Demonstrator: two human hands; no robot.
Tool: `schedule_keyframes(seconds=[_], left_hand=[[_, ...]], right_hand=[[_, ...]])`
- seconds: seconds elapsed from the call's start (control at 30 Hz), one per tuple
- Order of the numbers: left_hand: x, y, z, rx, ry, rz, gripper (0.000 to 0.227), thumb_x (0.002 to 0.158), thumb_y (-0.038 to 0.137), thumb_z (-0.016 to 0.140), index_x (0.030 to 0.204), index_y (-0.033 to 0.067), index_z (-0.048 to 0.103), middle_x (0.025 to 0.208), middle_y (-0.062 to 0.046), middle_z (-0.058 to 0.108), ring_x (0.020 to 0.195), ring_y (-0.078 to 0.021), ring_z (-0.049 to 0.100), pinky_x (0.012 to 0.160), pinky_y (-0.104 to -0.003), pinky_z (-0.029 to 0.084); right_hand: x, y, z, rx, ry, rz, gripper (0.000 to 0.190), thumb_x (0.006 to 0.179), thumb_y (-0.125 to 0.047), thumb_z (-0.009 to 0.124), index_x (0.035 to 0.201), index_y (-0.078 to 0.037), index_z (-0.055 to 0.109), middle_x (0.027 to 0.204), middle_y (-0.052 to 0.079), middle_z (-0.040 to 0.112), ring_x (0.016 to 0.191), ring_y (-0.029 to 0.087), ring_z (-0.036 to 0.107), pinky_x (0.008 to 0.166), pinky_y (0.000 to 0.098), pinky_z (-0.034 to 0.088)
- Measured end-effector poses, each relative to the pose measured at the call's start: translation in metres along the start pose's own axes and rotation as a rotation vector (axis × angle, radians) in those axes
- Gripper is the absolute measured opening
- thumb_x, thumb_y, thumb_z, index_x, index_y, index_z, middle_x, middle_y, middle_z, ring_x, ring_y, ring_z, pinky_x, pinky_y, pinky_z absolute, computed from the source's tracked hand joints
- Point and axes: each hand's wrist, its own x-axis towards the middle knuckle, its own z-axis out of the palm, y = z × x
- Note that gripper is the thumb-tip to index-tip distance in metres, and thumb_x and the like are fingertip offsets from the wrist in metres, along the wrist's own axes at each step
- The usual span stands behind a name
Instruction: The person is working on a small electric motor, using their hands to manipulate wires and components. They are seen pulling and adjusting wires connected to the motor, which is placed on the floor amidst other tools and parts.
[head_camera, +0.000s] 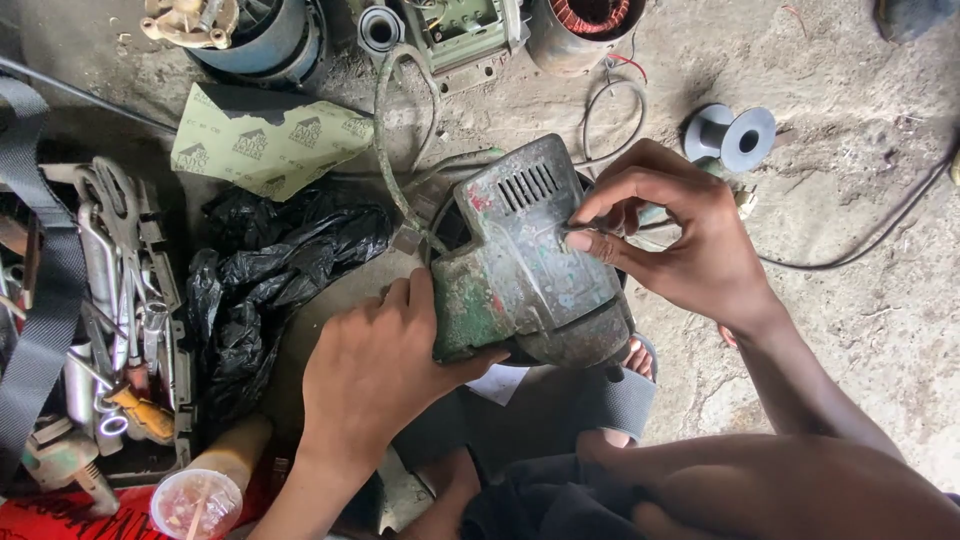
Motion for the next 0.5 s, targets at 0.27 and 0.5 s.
schedule_keyframes(seconds=[0.27,0.5], left_hand=[[0.001,0.000,0.002,-0.012,-0.010,-0.018,0.094,0.085,0.092,0.091,0.108,0.0047,0.067,0.079,-0.009,0.076,0.056,-0.0316,0.077,0.049,-0.043,0.058],[0.001,0.003,0.006,0.032,-0.008,-0.025,0.096,0.084,0.093,0.091,0.109,0.0031,0.069,0.078,-0.010,0.076,0.052,-0.0307,0.076,0.046,-0.042,0.058]], right_hand=[[0.007,0.000,0.009,-0.008,-0.013,-0.021,0.025,0.095,-0.001,0.098,0.091,-0.006,0.074,0.094,0.003,0.074,0.077,0.011,0.062,0.071,0.0254,0.052],[-0.008,0.000,0.009,0.070,-0.061,-0.040,0.030,0.093,0.001,0.095,0.082,-0.009,0.068,0.085,0.002,0.071,0.075,0.013,0.064,0.074,0.0267,0.055]])
